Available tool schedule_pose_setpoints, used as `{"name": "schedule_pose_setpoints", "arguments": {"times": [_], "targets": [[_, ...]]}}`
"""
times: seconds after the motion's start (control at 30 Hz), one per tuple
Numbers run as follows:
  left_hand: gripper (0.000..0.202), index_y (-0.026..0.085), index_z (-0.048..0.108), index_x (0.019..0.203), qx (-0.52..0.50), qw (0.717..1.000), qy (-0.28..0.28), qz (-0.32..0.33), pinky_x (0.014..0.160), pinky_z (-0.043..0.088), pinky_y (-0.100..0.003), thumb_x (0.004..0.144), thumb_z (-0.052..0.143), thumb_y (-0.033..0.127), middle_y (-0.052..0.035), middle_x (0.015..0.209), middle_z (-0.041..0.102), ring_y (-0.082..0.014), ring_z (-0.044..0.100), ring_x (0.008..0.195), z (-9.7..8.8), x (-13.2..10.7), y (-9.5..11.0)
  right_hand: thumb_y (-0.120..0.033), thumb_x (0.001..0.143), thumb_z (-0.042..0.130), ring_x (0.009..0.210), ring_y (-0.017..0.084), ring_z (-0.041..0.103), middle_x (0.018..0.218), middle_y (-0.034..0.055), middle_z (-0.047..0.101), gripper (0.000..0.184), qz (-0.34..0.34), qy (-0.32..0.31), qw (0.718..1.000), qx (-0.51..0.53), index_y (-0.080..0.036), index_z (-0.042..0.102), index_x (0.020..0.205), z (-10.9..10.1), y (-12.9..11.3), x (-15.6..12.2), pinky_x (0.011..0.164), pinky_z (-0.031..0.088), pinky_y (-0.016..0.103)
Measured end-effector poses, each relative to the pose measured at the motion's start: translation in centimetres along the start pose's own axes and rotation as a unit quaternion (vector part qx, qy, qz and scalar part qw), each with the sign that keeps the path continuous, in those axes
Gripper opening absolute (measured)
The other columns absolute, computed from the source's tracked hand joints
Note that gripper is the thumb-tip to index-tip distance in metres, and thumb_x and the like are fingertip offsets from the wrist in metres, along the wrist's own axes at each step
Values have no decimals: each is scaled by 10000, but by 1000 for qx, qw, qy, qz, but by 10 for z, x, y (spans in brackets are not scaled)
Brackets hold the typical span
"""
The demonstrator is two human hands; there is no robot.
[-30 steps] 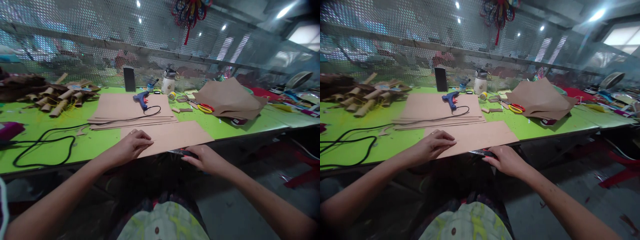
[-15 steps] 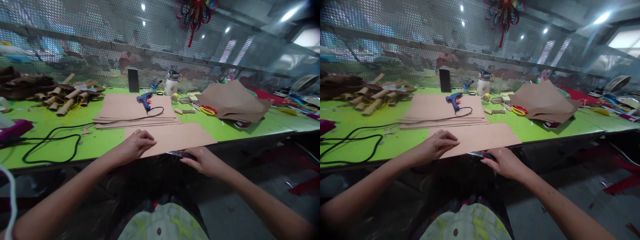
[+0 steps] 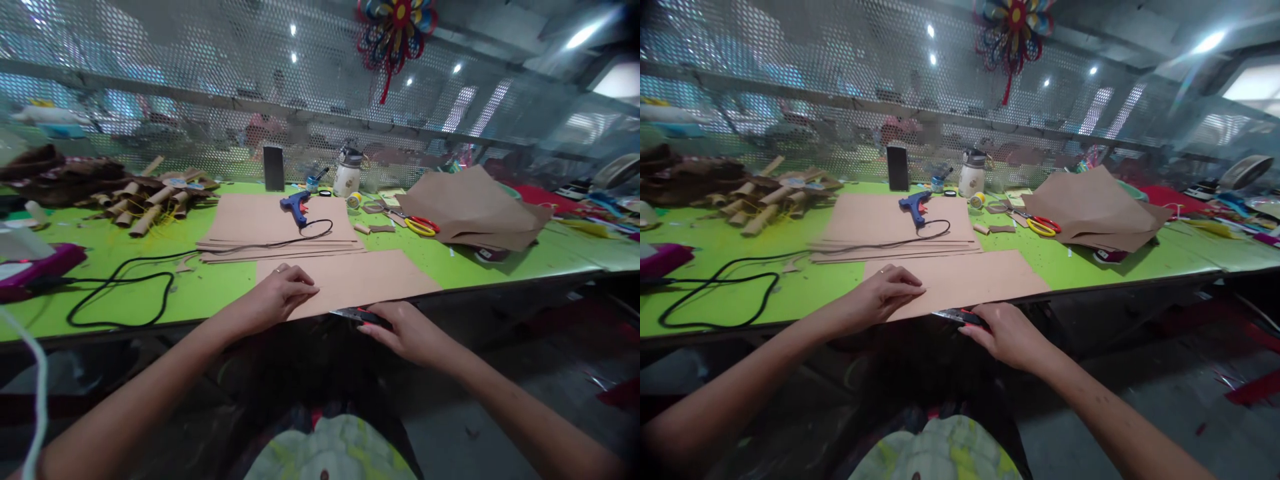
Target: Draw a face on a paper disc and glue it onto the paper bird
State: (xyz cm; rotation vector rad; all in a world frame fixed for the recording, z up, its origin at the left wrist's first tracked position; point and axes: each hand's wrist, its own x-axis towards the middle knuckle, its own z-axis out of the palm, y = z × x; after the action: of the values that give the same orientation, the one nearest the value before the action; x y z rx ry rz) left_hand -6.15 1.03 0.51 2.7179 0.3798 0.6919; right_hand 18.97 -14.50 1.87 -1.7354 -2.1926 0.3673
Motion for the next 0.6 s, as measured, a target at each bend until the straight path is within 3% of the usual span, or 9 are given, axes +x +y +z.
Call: {"name": "schedule_pose_setpoints", "arguments": {"times": [0.6], "targets": [[261,206,698,1075,1,1000,-1,-2,832,437,-349,977,473,296,-98,1029,624,-203,519,943,-1,1,3,-414,939,504,863,226,672,966,119,734,339,-5,-12,1000,-5,-147,686,1042,1,-8,5,744,462,284]]}}
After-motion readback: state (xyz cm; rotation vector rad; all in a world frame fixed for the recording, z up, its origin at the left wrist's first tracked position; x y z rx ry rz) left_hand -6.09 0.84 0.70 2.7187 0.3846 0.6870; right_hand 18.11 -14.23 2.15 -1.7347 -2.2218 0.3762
